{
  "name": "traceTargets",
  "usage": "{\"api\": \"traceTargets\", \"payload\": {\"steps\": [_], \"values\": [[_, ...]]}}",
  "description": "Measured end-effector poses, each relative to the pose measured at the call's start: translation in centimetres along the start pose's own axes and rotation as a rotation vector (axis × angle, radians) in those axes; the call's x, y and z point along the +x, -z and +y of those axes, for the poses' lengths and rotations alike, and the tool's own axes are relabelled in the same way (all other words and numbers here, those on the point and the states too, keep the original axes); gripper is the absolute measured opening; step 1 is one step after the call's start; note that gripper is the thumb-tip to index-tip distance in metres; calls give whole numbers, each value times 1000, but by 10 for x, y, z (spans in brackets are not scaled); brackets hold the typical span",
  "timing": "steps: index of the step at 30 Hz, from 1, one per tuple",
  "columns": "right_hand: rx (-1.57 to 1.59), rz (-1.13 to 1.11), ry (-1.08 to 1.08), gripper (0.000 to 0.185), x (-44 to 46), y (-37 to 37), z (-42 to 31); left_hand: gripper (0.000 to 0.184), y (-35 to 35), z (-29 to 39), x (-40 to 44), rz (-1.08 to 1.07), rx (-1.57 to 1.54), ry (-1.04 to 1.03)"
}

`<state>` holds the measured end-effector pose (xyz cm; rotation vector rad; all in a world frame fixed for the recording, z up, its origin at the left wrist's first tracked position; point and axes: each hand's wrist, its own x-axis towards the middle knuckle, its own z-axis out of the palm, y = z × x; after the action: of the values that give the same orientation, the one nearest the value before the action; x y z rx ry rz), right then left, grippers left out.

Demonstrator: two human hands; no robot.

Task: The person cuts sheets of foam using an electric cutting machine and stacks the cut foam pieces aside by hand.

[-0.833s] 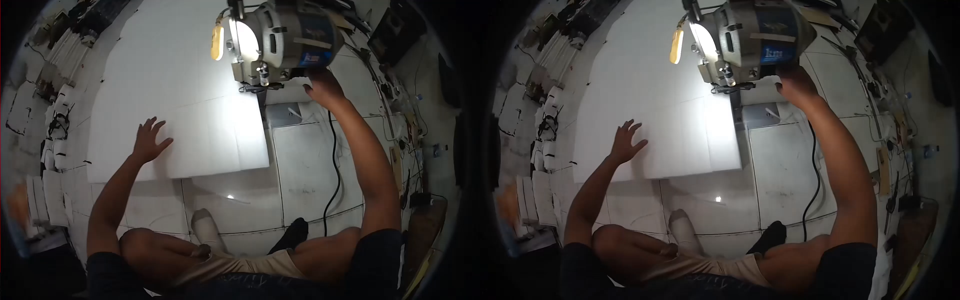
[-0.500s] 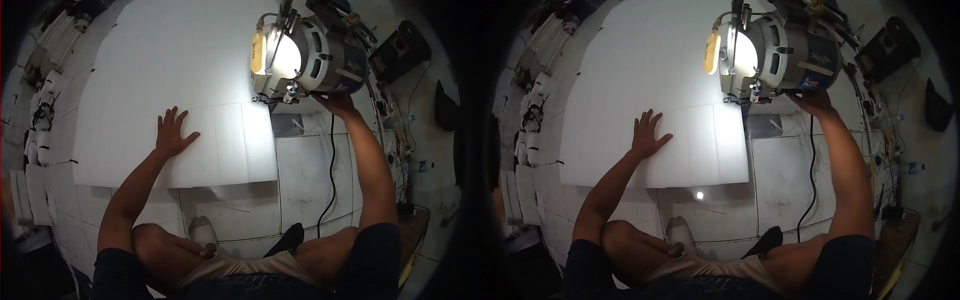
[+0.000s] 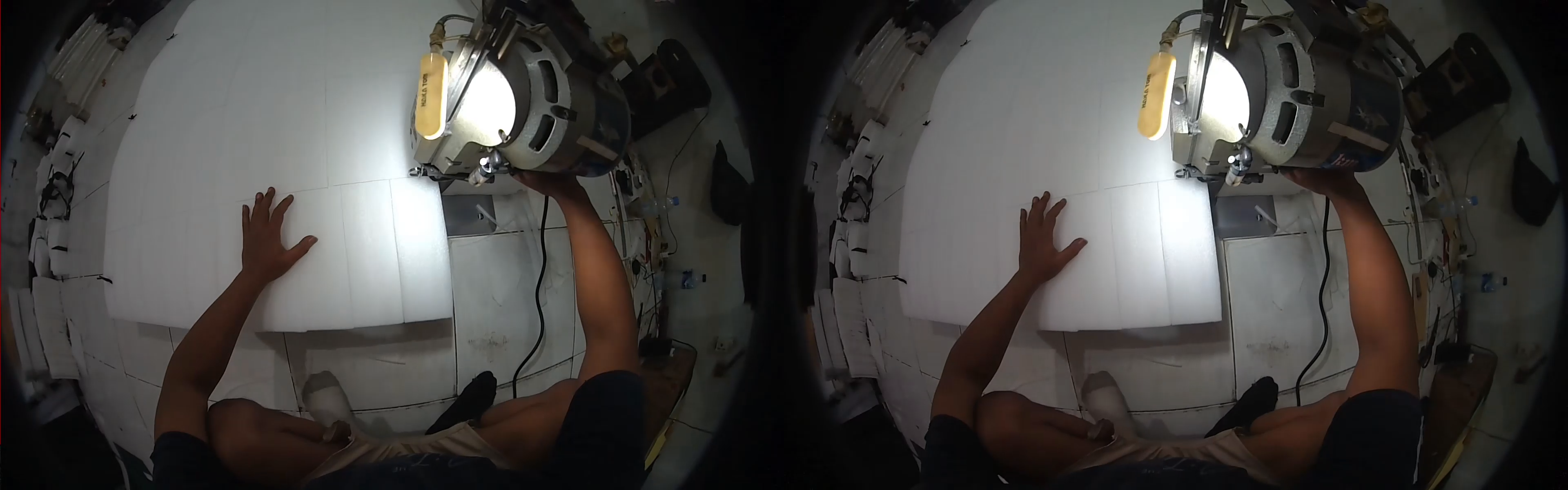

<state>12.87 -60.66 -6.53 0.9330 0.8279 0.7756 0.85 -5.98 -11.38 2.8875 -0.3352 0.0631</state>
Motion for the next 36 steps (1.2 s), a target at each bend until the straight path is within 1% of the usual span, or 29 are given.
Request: {"api": "traceTargets", "payload": {"steps": [2, 3, 4, 6, 7, 10, 11, 12, 14, 15, 18, 19, 20, 22, 23, 24, 25, 26, 27, 28, 30, 31, 32, 34, 35, 36], "values": [[40, 96, -96, 32, 2, 3, 13, 84, 1, 2, 0, -5, 3, 4], [769, -24, -407, 35, 7, 9, -9, 84, 2, 2, 1, -9, 1, 13], [775, -23, -408, 35, 5, 10, -16, 84, 3, 3, 2, -14, 3, 15], [913, 4, -555, 37, 3, 17, -13, 83, 4, 4, 1, -8, -9, 12], [922, 12, -551, 37, 4, 19, -13, 83, 4, 4, 0, -15, -10, 23], [1476, -74, -842, 34, 3, 24, -13, 84, 2, 5, 1, -18, -6, 15], [1509, -139, -832, 32, 2, 25, -13, 85, 1, 5, 1, -5, 2, 3], [1518, -137, -833, 32, 2, 25, -12, 86, 1, 5, 2, 12, 10, -7], [1505, -43, -884, 30, 1, 26, -10, 86, 0, 5, 2, 9, 15, -7], [1394, -80, -800, 31, -1, 24, -19, 86, 0, 6, 3, 13, 14, -13], [1330, -30, -796, 31, 0, 25, -17, 87, 0, 8, 3, 8, 24, -10], [1426, -67, -859, 31, -5, 24, -33, 87, 0, 10, 3, 0, 20, -3], [1434, -65, -851, 31, -8, 23, -32, 87, -1, 10, 3, 14, 10, -13], [1379, -177, -628, 31, -17, 17, -27, 87, 0, 10, 4, 28, -5, -16], [1448, -145, -762, 32, -1, 27, -2, 88, 1, 10, 5, 28, -1, -14], [1453, -142, -753, 32, -6, 36, -31, 88, 1, 9, 6, 27, 5, -12], [1469, -286, -925, 33, -14, 52, -85, 88, 0, 8, 6, 22, 1, -4], [1475, -434, -1097, 33, -18, 64, -114, 88, 0, 7, 6, 47, -9, -22], [1228, -354, -548, 36, 4, 41, 21, 88, -1, 6, 5, 71, -18, -37], [1235, -345, -540, 36, -4, 35, 5, 88, 0, 6, 4, 65, -19, -26], [1577, -436, -639, 39, 3, 27, 14, 88, 1, 5, 4, 60, -20, -25], [1646, -639, -642, 39, 4, 37, 19, 88, 0, 5, 3, 48, -22, -14], [1591, -532, -690, 39, 3, 36, 14, 88, 0, 4, 4, 61, -26, -25], [1336, -54, -664, 45, -2, 28, -1, 87, -1, 4, 2, 60, -36, -29], [1340, -52, -659, 45, 3, 31, 7, 87, -2, 4, 3, 72, -34, -34], [1440, -157, -680, 39, 9, 36, 24, 86, -2, 5, 3, 83, -33, -37]]}}
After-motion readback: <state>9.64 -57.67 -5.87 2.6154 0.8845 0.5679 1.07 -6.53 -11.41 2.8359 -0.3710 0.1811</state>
